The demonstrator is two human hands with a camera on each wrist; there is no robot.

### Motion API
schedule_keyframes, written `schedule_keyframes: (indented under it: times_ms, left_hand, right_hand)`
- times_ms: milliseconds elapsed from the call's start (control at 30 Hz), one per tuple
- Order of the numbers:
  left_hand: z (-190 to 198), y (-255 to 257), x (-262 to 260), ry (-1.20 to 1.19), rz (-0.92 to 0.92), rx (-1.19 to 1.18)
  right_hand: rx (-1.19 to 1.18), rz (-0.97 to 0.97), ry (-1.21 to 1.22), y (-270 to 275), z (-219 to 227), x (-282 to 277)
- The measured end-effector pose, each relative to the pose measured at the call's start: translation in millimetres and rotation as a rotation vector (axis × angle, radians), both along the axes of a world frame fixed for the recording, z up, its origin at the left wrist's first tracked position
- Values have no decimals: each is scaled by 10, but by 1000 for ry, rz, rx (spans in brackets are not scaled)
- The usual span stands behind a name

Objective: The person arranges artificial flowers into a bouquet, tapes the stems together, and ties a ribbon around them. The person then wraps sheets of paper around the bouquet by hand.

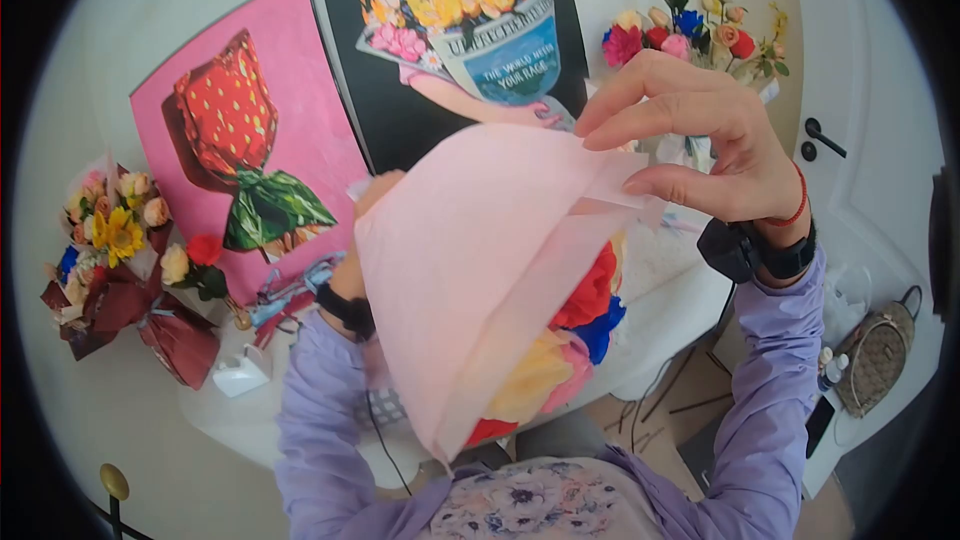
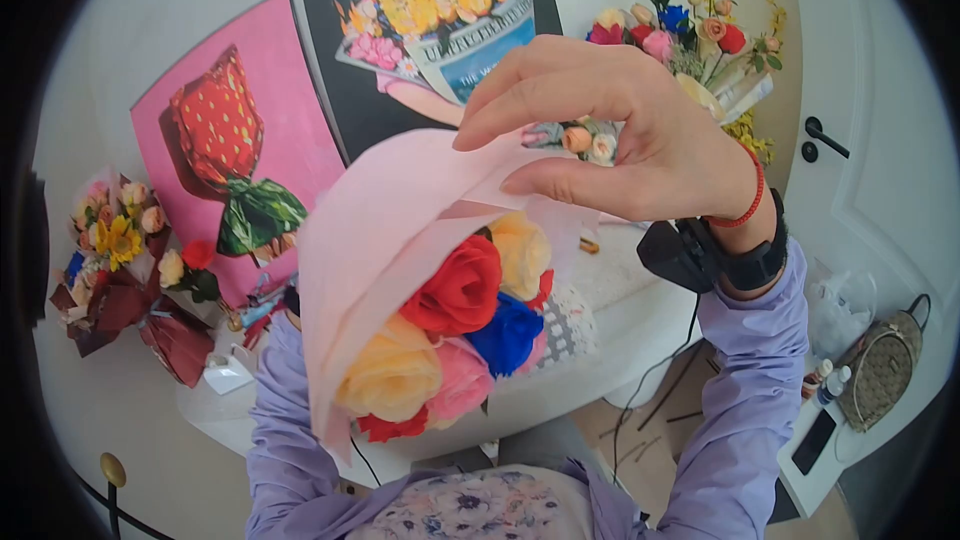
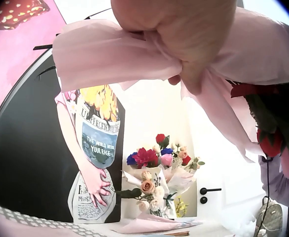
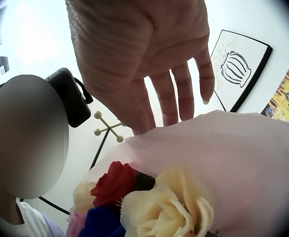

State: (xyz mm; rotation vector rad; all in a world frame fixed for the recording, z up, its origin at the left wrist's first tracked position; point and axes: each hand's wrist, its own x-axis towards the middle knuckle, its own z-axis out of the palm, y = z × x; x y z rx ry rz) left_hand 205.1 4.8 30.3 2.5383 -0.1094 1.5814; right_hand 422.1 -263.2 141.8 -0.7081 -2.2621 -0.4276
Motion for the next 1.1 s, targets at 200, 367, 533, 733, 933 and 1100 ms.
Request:
schedule_keyframes:
  times_ms: [200,367,533,733,933,1100]
  left_hand:
    - [40,-45,-58,34,217,280]
    - [-24,24,-56,118,220,228]
    - [162,-199,-111,-20,190,356]
    - [106,-58,-110,-35,256,357]
    - [95,-17,-121,-32,236,416]
    - [102,-105,-153,-44,361,370]
  right_hand:
    - [66,-205,-129,9,-202,38]
    - [368,-350,-347,151,-312,-45]
    - [585,-348,-371,181,-325,-63]
    - [690,-396,-389,133,-376,-1]
    - [618,-371,-324,147,-323,-127]
    - [565,-383,-364,122,-359,-106]
